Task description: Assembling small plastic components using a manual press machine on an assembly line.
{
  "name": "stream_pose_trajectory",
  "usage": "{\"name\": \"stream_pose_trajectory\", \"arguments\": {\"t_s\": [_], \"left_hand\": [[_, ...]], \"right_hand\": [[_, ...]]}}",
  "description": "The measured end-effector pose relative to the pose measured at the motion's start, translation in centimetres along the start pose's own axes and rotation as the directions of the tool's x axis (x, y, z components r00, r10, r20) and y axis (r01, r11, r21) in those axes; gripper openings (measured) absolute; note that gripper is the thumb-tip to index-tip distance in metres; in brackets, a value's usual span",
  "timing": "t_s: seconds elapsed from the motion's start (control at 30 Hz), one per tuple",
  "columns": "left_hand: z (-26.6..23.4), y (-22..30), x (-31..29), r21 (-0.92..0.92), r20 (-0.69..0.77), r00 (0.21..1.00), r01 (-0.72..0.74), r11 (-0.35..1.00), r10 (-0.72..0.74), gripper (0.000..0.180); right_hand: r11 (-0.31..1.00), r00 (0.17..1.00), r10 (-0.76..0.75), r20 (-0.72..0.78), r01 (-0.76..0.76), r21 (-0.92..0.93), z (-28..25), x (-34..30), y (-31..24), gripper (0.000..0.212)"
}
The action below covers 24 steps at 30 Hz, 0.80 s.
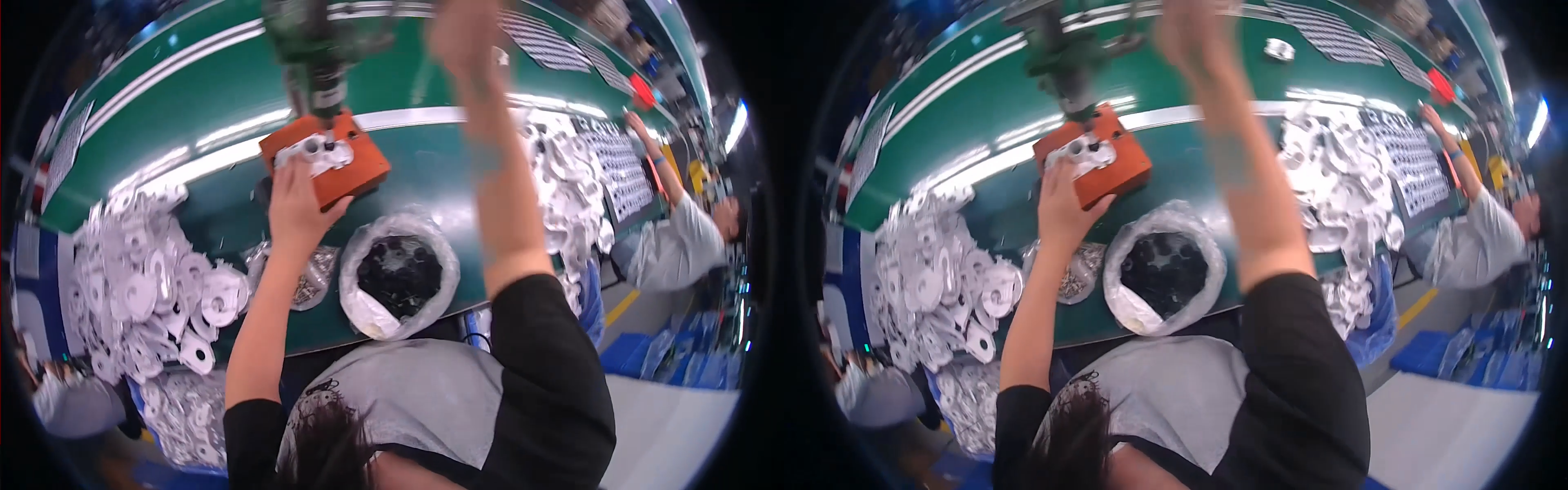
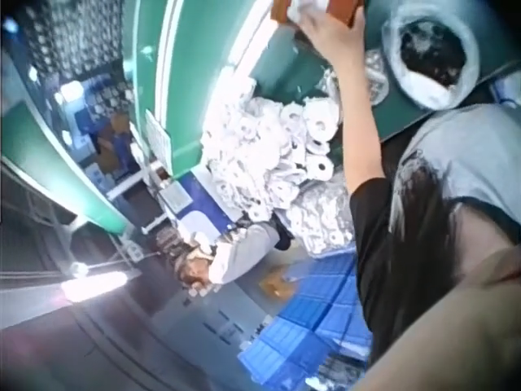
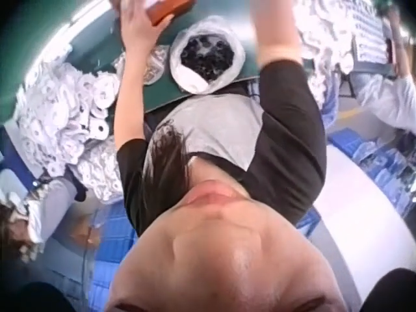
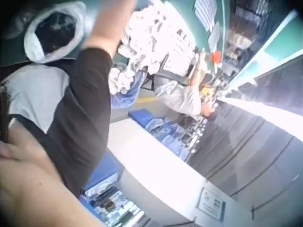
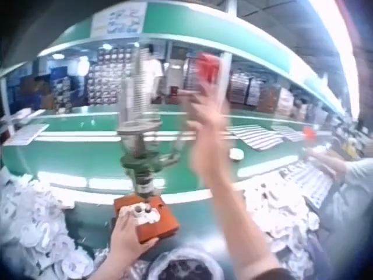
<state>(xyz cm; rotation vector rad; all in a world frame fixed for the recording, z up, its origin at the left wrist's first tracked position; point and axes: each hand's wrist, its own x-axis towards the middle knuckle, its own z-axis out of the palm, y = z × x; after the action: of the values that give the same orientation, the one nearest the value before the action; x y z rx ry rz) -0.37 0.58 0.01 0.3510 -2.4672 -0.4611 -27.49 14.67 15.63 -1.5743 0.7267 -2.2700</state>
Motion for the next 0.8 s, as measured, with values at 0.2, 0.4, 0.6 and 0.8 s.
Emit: {"name": "stream_pose_trajectory", "arguments": {"t_s": [0.2,0.4,0.6,0.8], "left_hand": [[-0.4,-0.9,3.1,0.025,0.114,0.988,0.102,0.994,-0.104,0.063],[-3.3,-3.0,5.8,-0.117,0.275,0.961,0.002,0.993,0.031,0.048],[-6.4,-3.3,7.7,-0.025,0.366,0.917,0.179,0.984,-0.158,0.047],[-5.7,-10.5,9.6,-0.069,0.156,0.851,0.515,0.854,-0.501,0.062]], "right_hand": [[0.716,0.967,0.126,-0.221,-0.243,-0.654,4.4,8.9,10.8,0.05],[0.474,0.929,0.18,-0.323,-0.37,-0.799,6.1,-9.2,0.2,0.038],[-0.517,0.89,0.036,-0.455,-0.373,-0.77,-1.1,-24.2,-9.1,0.049],[-0.627,0.806,0.099,-0.584,-0.405,-0.665,-2.1,-25.4,-9.1,0.056]]}}
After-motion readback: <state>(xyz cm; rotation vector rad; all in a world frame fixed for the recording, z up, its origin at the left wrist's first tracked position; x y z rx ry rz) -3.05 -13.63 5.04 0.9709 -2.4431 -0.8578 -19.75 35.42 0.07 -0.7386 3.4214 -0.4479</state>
